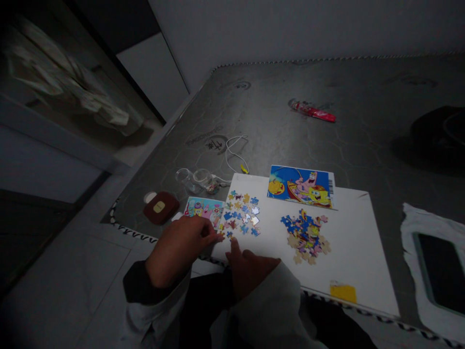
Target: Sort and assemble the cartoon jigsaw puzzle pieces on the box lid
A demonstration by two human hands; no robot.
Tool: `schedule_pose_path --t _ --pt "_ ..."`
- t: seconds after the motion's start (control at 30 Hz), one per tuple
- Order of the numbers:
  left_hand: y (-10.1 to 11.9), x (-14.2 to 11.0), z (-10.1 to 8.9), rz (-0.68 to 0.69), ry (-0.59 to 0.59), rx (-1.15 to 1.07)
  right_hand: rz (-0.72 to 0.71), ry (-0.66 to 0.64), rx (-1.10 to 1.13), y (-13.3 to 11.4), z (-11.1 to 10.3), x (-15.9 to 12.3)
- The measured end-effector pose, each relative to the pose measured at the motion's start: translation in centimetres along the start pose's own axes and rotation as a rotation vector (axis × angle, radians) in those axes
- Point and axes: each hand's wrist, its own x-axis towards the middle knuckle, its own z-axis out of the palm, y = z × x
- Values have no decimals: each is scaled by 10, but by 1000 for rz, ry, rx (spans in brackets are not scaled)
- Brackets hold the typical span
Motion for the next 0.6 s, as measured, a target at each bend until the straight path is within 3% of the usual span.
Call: schedule_pose_path --t 0.27,0.4,0.6 --pt "0 -1 0 -9 19 -32 12 51 11 -3 -11 -9" --pt "2 -6 -2 -27 38 -22 -12 -56 38 13 -30 -16" --pt "14 -15 -5 1 56 10 336 -248 -32 64 -45 -11"
